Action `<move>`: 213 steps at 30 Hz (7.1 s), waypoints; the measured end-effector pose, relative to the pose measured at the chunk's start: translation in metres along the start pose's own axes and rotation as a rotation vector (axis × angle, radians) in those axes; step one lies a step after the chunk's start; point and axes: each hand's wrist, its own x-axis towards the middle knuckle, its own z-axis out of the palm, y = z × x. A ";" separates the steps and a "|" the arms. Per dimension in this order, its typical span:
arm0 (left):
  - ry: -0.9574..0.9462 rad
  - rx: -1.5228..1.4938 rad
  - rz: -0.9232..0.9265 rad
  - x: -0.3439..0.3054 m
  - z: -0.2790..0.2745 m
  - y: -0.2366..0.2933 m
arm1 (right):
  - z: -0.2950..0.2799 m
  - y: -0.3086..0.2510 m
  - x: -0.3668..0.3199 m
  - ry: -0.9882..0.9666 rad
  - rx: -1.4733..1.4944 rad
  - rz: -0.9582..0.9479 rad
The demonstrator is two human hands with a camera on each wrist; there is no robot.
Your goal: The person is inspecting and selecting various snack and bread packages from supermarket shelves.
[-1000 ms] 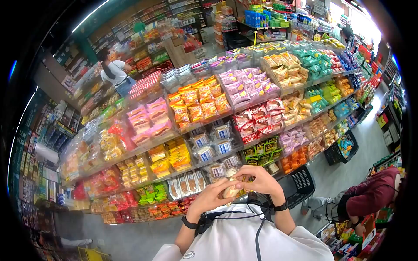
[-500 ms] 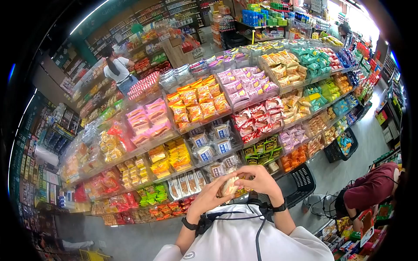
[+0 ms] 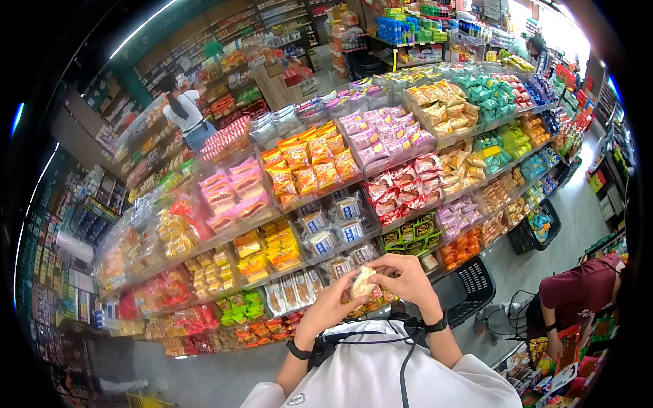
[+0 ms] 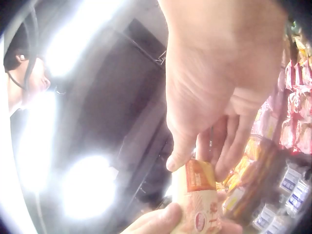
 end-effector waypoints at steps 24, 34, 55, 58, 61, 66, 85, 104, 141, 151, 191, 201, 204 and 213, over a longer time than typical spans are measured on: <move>0.008 0.133 -0.029 0.001 -0.002 -0.005 | 0.001 -0.002 0.006 0.072 -0.007 -0.127; 0.022 0.237 0.101 0.002 -0.007 -0.008 | -0.002 -0.005 0.002 0.068 0.005 -0.193; 0.043 0.207 0.105 -0.002 -0.004 -0.003 | -0.004 0.001 0.001 0.049 0.087 -0.165; 0.041 0.243 0.170 0.001 -0.002 -0.010 | -0.007 0.000 0.001 0.032 0.108 -0.119; 0.041 0.247 0.211 0.002 0.000 -0.007 | -0.011 0.004 0.001 0.015 0.154 -0.060; 0.009 0.295 0.247 0.004 0.002 0.000 | -0.017 0.009 -0.001 -0.001 0.254 0.022; 0.086 0.340 0.249 0.002 -0.008 -0.001 | -0.015 0.001 0.007 -0.042 0.264 -0.058; 0.097 0.396 0.281 0.010 -0.023 -0.002 | -0.010 -0.001 0.010 -0.006 0.314 -0.120; 0.155 0.298 0.138 -0.002 -0.016 0.005 | -0.020 0.015 -0.005 -0.058 0.256 0.056; 0.100 0.226 0.161 0.007 -0.012 -0.006 | -0.023 0.021 -0.010 -0.059 0.242 0.062; 0.154 0.283 0.103 0.006 -0.006 -0.003 | -0.021 0.020 -0.005 0.063 0.175 -0.058; 0.158 0.286 0.005 0.001 -0.006 0.008 | -0.021 0.020 -0.008 -0.004 0.163 0.024; 0.134 0.271 -0.019 0.003 -0.008 0.013 | -0.023 0.023 -0.009 -0.028 0.174 0.020; 0.113 0.254 0.090 0.003 -0.008 0.018 | -0.019 0.016 -0.010 -0.044 0.180 0.006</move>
